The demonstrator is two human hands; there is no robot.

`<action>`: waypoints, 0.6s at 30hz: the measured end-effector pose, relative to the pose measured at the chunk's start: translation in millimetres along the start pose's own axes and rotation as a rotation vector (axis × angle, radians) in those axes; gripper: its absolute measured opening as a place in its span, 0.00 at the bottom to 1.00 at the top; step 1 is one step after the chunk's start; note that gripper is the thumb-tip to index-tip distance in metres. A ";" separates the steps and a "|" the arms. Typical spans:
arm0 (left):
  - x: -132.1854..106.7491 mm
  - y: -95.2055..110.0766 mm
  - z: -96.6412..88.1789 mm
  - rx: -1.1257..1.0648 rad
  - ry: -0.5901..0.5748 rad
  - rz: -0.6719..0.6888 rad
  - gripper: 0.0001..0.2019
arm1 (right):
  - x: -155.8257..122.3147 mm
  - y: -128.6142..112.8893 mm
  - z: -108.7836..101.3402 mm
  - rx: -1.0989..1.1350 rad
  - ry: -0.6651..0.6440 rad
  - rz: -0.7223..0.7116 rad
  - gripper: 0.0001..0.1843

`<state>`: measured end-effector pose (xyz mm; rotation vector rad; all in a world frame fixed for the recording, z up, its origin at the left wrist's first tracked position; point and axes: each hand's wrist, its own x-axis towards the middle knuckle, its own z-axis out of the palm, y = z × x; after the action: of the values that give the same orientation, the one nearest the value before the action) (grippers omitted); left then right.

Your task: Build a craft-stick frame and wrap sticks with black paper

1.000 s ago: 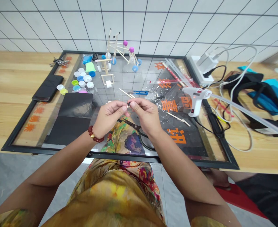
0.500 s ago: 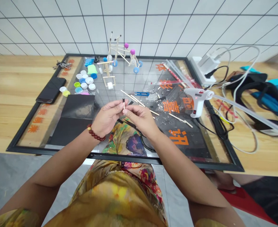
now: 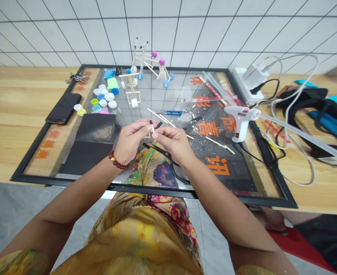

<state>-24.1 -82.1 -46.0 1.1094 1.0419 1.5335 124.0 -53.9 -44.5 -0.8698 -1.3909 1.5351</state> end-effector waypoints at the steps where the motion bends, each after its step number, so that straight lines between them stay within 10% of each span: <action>1: -0.4 0.5 0.2 0.011 0.004 0.012 0.05 | -0.3 0.1 0.1 -0.001 -0.001 -0.004 0.13; 18: -0.7 5.6 -0.5 0.055 0.040 0.022 0.06 | -3.6 4.3 -1.4 -0.153 -0.032 -0.110 0.12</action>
<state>-25.6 -84.0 -40.8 1.1354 1.1079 1.5577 126.1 -56.7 -49.2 -0.8481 -1.5692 1.3790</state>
